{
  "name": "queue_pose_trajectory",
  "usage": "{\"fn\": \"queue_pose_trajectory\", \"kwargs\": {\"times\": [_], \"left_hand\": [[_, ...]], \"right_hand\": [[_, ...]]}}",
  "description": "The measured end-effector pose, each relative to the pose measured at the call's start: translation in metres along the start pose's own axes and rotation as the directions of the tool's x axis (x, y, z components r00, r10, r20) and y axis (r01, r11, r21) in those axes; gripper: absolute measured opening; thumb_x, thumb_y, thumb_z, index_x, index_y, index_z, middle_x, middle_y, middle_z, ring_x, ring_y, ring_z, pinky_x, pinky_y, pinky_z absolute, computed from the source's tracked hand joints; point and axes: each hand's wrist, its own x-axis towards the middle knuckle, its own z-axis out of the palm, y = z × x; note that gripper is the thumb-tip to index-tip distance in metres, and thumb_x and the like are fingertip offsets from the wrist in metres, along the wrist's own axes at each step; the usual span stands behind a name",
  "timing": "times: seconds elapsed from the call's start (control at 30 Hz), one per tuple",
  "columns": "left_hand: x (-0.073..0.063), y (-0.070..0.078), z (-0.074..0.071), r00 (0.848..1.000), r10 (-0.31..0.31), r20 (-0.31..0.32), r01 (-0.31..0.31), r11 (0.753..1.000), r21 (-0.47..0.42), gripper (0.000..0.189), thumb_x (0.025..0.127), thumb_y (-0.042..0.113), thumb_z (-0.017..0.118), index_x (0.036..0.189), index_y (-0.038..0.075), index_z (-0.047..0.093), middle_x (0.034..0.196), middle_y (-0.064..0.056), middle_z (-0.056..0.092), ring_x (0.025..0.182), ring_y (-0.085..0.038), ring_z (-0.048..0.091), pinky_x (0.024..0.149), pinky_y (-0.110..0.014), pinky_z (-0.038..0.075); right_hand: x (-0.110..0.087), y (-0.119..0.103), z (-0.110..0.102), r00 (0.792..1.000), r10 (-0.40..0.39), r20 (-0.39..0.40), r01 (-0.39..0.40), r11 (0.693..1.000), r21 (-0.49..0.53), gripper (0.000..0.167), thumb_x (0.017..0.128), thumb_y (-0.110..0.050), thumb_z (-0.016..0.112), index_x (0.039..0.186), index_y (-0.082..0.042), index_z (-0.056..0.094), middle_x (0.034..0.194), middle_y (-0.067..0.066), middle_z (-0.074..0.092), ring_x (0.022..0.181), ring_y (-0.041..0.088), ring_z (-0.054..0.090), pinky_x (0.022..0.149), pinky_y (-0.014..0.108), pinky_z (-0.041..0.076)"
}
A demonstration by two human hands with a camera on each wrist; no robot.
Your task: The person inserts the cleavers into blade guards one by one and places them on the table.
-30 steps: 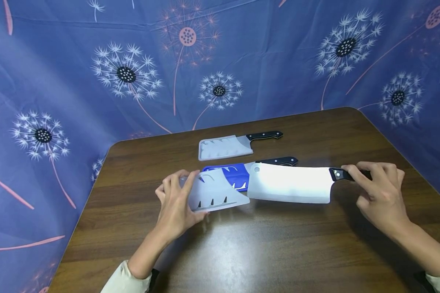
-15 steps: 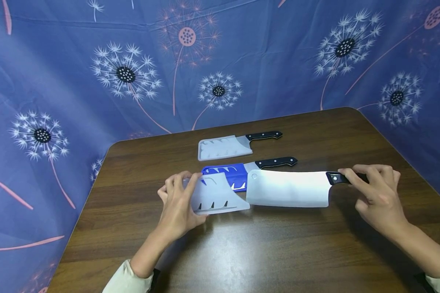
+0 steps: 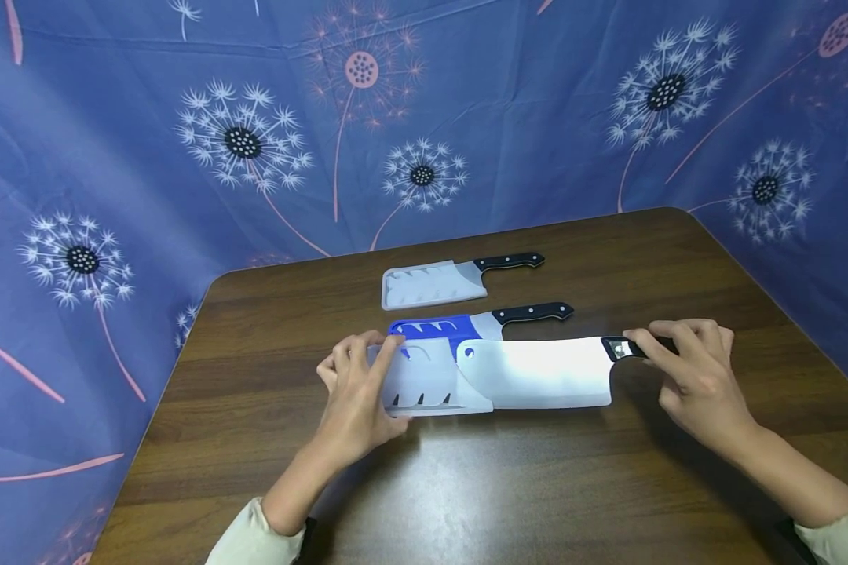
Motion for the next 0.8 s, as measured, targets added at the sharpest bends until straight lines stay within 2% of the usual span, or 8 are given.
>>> {"fn": "queue_pose_trajectory", "kwargs": {"times": [0.3,0.53,0.8], "left_hand": [[0.0,0.004,-0.002,1.0,-0.009,0.018,0.009,1.0,0.02,0.109,0.038,0.023,0.096,0.136,0.017,0.048,0.128,-0.011,0.041,0.118,-0.036,0.031,0.087,-0.058,0.019],[0.0,0.007,0.002,0.998,0.062,0.026,-0.062,0.998,0.02,0.108,0.037,0.025,0.096,0.133,0.018,0.049,0.129,-0.012,0.041,0.12,-0.036,0.032,0.09,-0.059,0.02],[0.0,0.012,0.005,0.998,0.063,0.022,-0.063,0.998,0.023,0.109,0.035,0.027,0.095,0.134,0.018,0.048,0.128,-0.011,0.042,0.12,-0.035,0.032,0.091,-0.06,0.021]], "right_hand": [[-0.002,0.001,0.005,1.0,0.009,-0.007,-0.009,1.0,-0.001,0.06,0.06,0.015,0.034,0.108,-0.002,0.067,0.094,0.025,0.057,0.081,0.046,0.039,0.072,0.047,0.02],[-0.001,-0.003,0.007,1.0,-0.019,0.009,0.019,1.0,0.015,0.062,0.056,0.021,0.039,0.106,-0.001,0.067,0.092,0.024,0.057,0.08,0.044,0.039,0.073,0.046,0.02],[-0.005,-0.012,0.021,1.0,0.01,0.017,-0.01,0.999,0.037,0.057,0.063,0.019,0.039,0.109,0.0,0.068,0.094,0.024,0.058,0.081,0.041,0.039,0.086,0.035,0.014]]}}
